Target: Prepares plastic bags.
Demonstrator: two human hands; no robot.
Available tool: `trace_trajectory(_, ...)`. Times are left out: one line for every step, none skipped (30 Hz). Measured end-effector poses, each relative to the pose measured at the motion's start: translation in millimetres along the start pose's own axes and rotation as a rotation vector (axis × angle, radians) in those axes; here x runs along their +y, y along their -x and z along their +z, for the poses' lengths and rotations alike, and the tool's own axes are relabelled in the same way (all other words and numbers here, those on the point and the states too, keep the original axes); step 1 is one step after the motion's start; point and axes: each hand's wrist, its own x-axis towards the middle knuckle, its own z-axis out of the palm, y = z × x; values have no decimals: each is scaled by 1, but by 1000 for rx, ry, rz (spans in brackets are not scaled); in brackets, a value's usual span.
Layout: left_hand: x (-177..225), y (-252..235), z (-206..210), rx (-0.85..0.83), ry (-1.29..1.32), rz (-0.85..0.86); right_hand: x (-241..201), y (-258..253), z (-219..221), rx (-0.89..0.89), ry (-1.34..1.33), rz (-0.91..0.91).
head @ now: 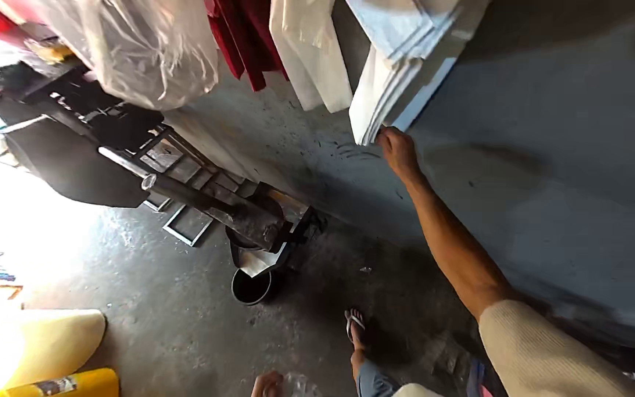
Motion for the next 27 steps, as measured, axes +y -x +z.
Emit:
trace_trajectory(19,-27,9,-38,-32,-10,3,1,-1,14,-23,-11)
trace_trajectory(37,-56,20,-76,-57,3,4,7,-5,9,-52,-9)
trace_trajectory(55,-85,35,-111,-70,36,3,17,-12,-2,-81,5)
trace_trajectory(72,-113,50,-153,-78,73,-1,29,-17,-20,-116,27)
trace_trajectory(89,-142,66,-205,-87,122,-3,36,-19,-46,-146,52)
trace_trajectory(107,-169,81,-266,-99,183,-3,36,-14,-63,-161,56)
trace_trajectory(126,-195,96,-334,-106,247,-1,31,-6,-62,-157,42)
trace_trajectory(146,-217,110,-405,-107,306,5,22,2,-33,-142,18)
trace_trajectory(167,-235,123,-460,-111,359,10,15,9,7,-119,1)
trace_trajectory(189,-252,136,-491,-124,419,14,10,11,43,-101,-10)
trace_trajectory(210,-267,147,-494,-153,477,16,7,9,56,-93,-14)
trace_trajectory(229,-282,157,-478,-197,529,17,8,4,61,-97,-5)
trace_trajectory(246,-297,168,-443,-257,573,17,13,-1,64,-108,19)
trace_trajectory(262,-314,180,-403,-330,610,16,20,-5,74,-118,55)
trace_trajectory(275,-330,192,-368,-404,647,13,30,-8,89,-135,107)
trace_trajectory(288,-345,205,-350,-470,682,5,39,-9,99,-163,166)
trace_trajectory(302,-359,217,-345,-515,718,-6,43,-10,82,-195,223)
trace_trajectory(314,-371,229,-352,-547,744,-15,42,-7,63,-228,262)
trace_trajectory(323,-380,238,-360,-574,766,-22,37,0,60,-255,279)
trace_trajectory(326,-387,248,-361,-597,777,-27,32,8,72,-270,294)
trace_trajectory(326,-390,253,-362,-605,782,-28,26,17,89,-274,291)
trace_trajectory(324,-392,256,-355,-599,788,-26,20,27,105,-267,269)
trace_trajectory(322,-392,256,-343,-592,795,-22,14,36,130,-255,234)
trace_trajectory(320,-392,254,-334,-578,806,-20,11,41,139,-257,205)
trace_trajectory(320,-392,249,-332,-561,826,-22,11,41,137,-268,183)
trace_trajectory(320,-392,243,-336,-534,858,-25,12,40,144,-284,161)
trace_trajectory(321,-389,235,-356,-505,894,-28,14,38,147,-303,139)
